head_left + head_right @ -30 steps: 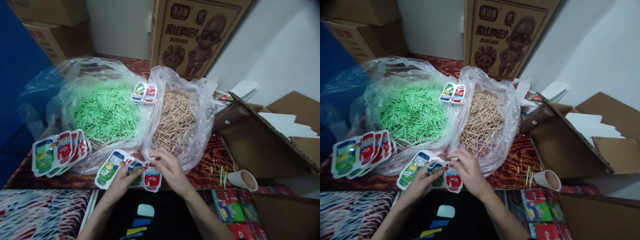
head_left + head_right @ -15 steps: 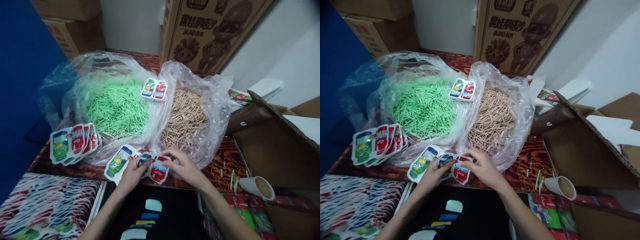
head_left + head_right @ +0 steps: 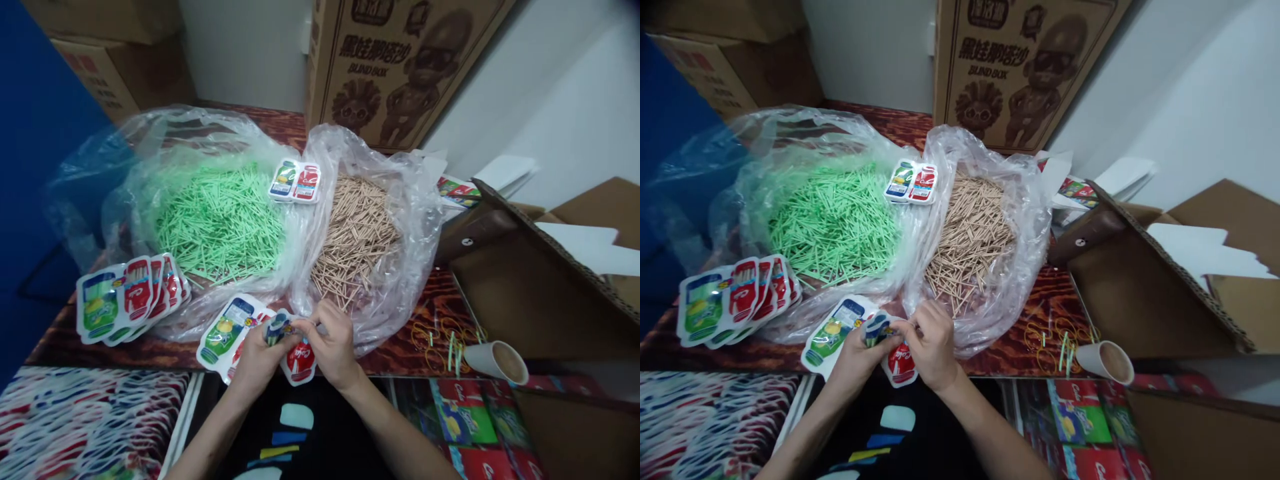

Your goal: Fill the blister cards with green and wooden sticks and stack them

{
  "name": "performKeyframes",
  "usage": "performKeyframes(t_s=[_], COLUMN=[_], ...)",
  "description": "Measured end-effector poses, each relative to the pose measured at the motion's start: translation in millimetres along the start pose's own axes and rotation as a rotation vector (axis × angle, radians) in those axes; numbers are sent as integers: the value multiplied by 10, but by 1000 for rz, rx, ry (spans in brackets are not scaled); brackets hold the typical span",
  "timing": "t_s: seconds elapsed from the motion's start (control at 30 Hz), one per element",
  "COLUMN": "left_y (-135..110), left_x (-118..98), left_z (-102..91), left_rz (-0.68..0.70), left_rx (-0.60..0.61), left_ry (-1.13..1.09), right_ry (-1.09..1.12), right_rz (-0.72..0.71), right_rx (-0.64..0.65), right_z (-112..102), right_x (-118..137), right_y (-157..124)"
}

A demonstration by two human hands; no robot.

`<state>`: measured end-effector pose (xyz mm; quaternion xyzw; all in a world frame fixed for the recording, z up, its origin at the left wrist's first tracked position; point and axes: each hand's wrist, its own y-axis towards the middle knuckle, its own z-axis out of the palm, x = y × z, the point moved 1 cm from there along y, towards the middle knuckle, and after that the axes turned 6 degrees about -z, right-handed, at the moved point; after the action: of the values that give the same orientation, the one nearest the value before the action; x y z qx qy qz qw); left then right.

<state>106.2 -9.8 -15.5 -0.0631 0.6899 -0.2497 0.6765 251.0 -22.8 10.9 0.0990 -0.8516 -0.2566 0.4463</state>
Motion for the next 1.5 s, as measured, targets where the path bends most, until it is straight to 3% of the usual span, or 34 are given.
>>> performKeyframes(t_s=[0.23,0.37,0.43,0.53,0.63,0.7,0.83,0.93,1.1,1.3,1.37,1.5], left_y=[-10,-50,-62,-55,-38,-31,-33,-41,-55,-57,-60,-72], left_x=[-8,-52,-64,-59,-42,-31,-19,-19,1,-10,-17,-16], left_z=[66,38,-1,-57,-85,-95,-111,-125,-157,-149,-152,-190], left_rz=[50,201,203,160,148,149,150,160,159,135,128,112], left_rx=[27,21,-1,-26,-22,-17,-1,5,21,16,8,-2], left_ry=[64,191,211,193,185,178,150,150,140,122,113,96], right_ry=[44,74,-77,-558,-759,-732,-515,-597,-966,-1064,-994,-484], right_rz=[59,60,53,-23,-77,-46,147,256,260,292,343,532], right_rx=[67,301,375,488,580,553,391,283,422,471,471,363], right_z=[-111,-317,-459,-623,-691,-707,-660,-541,-320,-164,-173,-349], right_x=[-3,-170,-374,-714,-927,-982,-1020,-1020,-932,-926,-961,-1067], right_y=[-91,-49,-17,-1,7,44,171,225,267,383,376,351])
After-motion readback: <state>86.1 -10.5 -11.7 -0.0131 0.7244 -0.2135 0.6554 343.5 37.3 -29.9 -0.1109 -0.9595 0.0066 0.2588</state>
